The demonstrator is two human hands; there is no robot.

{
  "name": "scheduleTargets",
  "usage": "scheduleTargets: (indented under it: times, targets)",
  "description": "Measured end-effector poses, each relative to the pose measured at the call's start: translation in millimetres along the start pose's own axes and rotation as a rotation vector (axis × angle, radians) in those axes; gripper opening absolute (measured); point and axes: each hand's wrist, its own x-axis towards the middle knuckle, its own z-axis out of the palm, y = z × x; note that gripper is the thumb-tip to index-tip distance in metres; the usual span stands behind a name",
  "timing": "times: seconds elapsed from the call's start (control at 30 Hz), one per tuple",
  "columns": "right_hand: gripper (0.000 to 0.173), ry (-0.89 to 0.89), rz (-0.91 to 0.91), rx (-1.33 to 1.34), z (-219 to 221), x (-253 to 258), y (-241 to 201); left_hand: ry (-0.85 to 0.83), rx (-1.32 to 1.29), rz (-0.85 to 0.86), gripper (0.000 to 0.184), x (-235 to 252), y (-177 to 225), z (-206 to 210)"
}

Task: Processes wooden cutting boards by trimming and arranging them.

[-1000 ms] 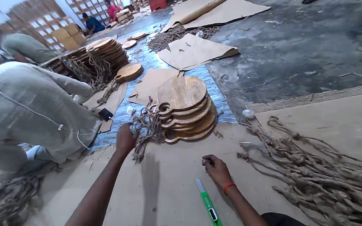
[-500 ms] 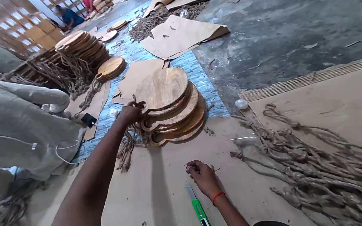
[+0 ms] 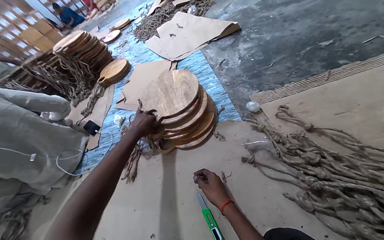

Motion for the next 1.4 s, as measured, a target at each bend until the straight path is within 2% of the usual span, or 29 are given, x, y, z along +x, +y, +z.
scheduleTargets:
  times: [0.1, 0.27, 0.4, 0.47, 0.57, 0.67, 0.8, 0.93, 1.03, 1.2, 1.4]
  targets:
    - [0.029, -0.006, 0.010, -0.013, -2.0, -0.1, -1.0, 0.062, -0.092, 0.088, 0.035, -18.4, 22.5, 4.8]
    - [0.027, 0.002, -0.005, -0.005, 2.5, 0.4, -0.6, -0.048, -0.162, -0.151, 0.048, -26.4, 46.5, -0.1]
    - [0.026, 0.023, -0.029, -0.012, -0.2, -2.3, 3.7, -0.057, -0.346, -0.251, 0.039, -26.8, 59.9, 0.0]
    - [0.026, 0.025, -0.044, -0.020, 1.2, -0.5, 3.8, -0.022, -0.351, -0.231, 0.032, -33.1, 66.3, 1.0]
    - [0.024, 0.029, -0.046, -0.022, 1.9, -0.8, 6.2, -0.008, -0.271, -0.156, 0.032, -35.8, 71.3, 3.3]
    - [0.022, 0.035, -0.048, -0.010, 1.0, 0.1, 6.7, -0.029, -0.200, -0.089, 0.025, -39.4, 57.0, -14.8]
    - [0.025, 0.002, -0.027, -0.003, 2.0, -0.1, 5.9, -0.002, -0.057, -0.019, 0.024, -23.8, 8.5, -34.8]
    - [0.026, -0.016, 0.005, -0.009, 3.2, -0.6, 4.0, 0.032, 0.026, 0.006, 0.028, 7.6, -37.6, -21.5]
    - [0.027, -0.016, 0.007, 0.001, 1.8, -0.9, 1.0, -0.021, -0.075, -0.114, 0.031, 24.6, -42.8, 8.5]
    - [0.027, -0.041, 0.018, -0.017, 4.7, -2.3, 1.1, -0.317, -0.033, -0.157, 0.049, 30.5, -54.1, -3.1]
    - [0.027, -0.033, 0.017, -0.022, 3.6, -3.8, 2.7, -0.304, -0.103, -0.196, 0.056, 35.0, -63.5, 13.6]
